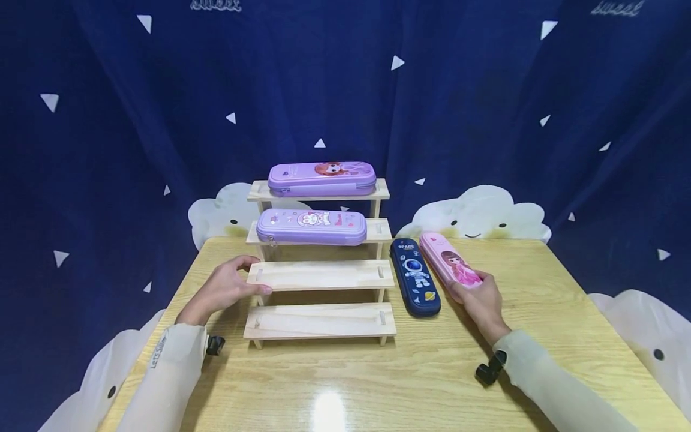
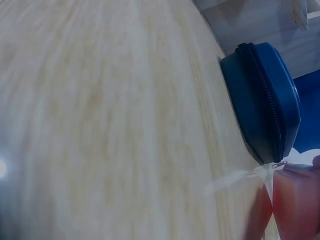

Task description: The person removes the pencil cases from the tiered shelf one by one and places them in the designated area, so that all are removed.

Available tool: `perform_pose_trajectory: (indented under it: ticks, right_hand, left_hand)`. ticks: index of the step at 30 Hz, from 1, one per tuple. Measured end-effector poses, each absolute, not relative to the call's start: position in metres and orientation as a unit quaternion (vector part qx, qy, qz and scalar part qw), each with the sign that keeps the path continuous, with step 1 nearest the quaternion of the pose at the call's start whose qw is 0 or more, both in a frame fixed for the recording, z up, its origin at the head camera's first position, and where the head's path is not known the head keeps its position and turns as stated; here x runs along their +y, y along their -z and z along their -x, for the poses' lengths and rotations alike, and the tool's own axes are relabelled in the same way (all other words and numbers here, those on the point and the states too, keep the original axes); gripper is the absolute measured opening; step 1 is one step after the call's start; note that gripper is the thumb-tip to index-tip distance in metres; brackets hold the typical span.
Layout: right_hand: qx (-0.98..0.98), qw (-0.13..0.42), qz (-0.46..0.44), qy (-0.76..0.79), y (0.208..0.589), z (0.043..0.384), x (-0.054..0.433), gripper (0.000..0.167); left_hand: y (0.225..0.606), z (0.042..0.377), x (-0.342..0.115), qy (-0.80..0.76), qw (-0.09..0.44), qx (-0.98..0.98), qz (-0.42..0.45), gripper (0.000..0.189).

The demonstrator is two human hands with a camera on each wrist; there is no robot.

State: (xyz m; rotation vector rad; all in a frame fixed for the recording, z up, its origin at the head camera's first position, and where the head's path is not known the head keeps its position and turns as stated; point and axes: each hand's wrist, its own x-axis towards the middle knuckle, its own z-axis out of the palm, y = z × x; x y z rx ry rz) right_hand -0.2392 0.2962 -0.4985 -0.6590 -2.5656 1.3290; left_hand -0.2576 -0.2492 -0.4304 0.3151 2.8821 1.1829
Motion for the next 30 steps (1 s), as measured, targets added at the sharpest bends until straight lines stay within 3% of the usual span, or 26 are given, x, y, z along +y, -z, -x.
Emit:
perform_pose_trajectory:
  ticks: [11,19,30]
  right_hand:
    - [-0.878,0.097,0.161,-0.441,0.5046,0.2385,0.2907,0.09]
    - [-0.879,0.08,0.149,-0.445,0.5049,0.2348,0.2905,0.096]
    - [-0.882,0.051,0.125,-0.451,0.5031,0.2317,0.2885,0.09]
  left_hand:
    - [0.4303,0.2578,-0.249,-0.381,0.003,0.919,-0.102,0.073]
    - [0.4299,0.2578,-0.2487,-0.377,0.004,0.921,-0.101,0.076]
    - [0.4297,0.2574,-0.2492,-0.382,0.006,0.918,-0.1,0.077]
